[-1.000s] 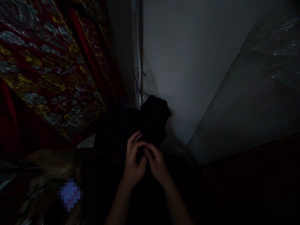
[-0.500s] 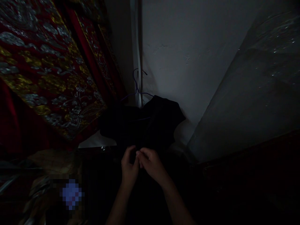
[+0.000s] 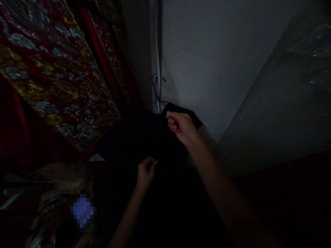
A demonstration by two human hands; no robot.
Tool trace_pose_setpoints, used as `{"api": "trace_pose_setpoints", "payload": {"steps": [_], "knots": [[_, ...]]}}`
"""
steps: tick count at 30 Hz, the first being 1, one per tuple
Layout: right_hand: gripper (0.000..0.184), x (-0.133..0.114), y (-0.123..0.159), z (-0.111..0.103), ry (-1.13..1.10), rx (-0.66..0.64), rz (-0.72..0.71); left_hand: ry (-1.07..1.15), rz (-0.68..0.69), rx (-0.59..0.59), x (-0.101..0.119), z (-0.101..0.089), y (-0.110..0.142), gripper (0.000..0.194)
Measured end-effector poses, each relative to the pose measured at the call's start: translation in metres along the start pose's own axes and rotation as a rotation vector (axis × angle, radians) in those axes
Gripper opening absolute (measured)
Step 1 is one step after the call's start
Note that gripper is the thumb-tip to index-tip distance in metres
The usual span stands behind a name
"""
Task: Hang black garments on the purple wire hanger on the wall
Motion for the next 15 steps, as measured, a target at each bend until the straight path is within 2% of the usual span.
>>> {"api": "trace_pose_setpoints", "payload": {"steps": [3, 5, 7, 9, 12, 15], "knots": [[0.021, -0.018, -0.004, 0.003, -0.012, 0.013, -0.113, 0.001, -0.038, -0.028, -0.006, 0.002, -0.004, 0.016], [0.021, -0.02, -0.001, 0.001, 0.059, 0.015, -0.181, 0.005, -0.048, -0.034, 0.005, 0.001, -0.007, 0.018], [0.022, -0.014, 0.001, -0.004, 0.193, -0.017, -0.2, 0.016, -0.024, -0.028, 0.029, -0.006, -0.015, 0.018], [0.021, 0.0, -0.001, -0.01, 0.322, -0.066, -0.161, 0.032, 0.068, 0.001, 0.059, -0.017, -0.029, 0.027], [0.016, 0.027, -0.011, -0.02, 0.457, -0.091, -0.061, 0.008, 0.299, 0.11, 0.103, -0.039, -0.06, 0.037], [0.015, 0.045, -0.024, -0.026, 0.521, -0.093, -0.043, -0.094, 0.411, 0.132, 0.128, -0.056, -0.097, 0.044]]}}
Point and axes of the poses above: each hand's wrist, its own y-axis away from the middle knuckle, its own z-axis out of the palm, x = y × z, the point moved 3 cm from there along -y, towards the middle knuckle, and after that the axes turned 4 degrees about -x, right-handed, at the moved point
